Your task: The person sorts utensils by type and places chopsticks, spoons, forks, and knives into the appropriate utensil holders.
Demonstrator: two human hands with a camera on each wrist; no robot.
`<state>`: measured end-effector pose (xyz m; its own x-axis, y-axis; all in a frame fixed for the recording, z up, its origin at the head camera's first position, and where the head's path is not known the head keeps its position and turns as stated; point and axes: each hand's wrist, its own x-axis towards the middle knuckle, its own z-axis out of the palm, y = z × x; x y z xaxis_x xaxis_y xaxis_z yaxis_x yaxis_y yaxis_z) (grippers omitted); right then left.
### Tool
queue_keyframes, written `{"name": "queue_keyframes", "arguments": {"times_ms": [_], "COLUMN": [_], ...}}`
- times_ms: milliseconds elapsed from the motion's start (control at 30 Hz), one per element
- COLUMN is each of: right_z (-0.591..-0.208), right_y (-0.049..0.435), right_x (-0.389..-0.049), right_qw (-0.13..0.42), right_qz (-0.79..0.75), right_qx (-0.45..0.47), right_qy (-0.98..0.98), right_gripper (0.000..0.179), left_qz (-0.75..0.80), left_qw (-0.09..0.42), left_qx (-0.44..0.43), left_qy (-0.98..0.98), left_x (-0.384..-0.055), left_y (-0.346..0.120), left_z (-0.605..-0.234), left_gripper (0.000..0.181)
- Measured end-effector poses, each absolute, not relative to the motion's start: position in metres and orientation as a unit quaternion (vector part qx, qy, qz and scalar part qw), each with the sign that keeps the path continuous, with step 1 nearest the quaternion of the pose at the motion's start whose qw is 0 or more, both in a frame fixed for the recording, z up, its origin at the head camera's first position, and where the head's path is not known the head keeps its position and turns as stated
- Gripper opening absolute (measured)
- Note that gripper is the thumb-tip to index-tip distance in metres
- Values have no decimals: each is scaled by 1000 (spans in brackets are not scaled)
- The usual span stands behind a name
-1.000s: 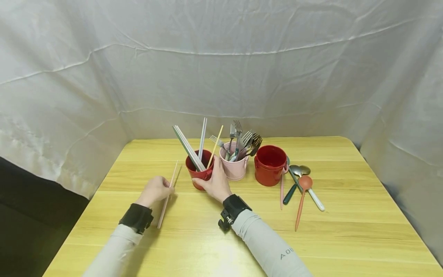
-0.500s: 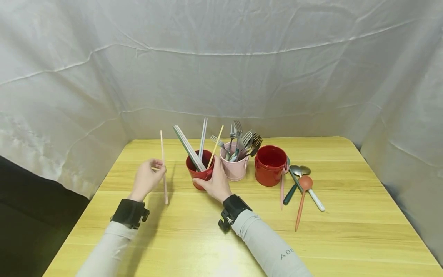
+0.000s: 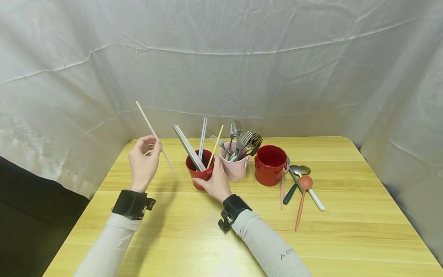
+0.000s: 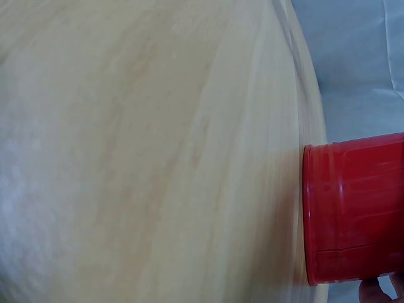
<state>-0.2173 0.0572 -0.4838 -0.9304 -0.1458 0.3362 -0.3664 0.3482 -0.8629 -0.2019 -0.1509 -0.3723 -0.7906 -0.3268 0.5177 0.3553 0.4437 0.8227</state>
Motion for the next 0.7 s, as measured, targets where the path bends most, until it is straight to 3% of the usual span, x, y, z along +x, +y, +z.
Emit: {"name": "queue_keyframes", "arguments": {"times_ms": [200,700], "right_z": [-485,-483], "right_y": [57,57], "right_x": [-217,-218], "right_qw": [101,108], "right_qz": [549,546], "right_qx": [157,162], "right_qy": [-815,-815], "right_gripper": [94,93], "left_qz": [-560,-554], "left_qw": [353,317], "left_qx": [-43,-102], "left_qy": [-748,-763], "left_x": [-208,-227], "left_y": [-134,-99], "left_z": [-357,-358], "left_gripper": [20,21]}}
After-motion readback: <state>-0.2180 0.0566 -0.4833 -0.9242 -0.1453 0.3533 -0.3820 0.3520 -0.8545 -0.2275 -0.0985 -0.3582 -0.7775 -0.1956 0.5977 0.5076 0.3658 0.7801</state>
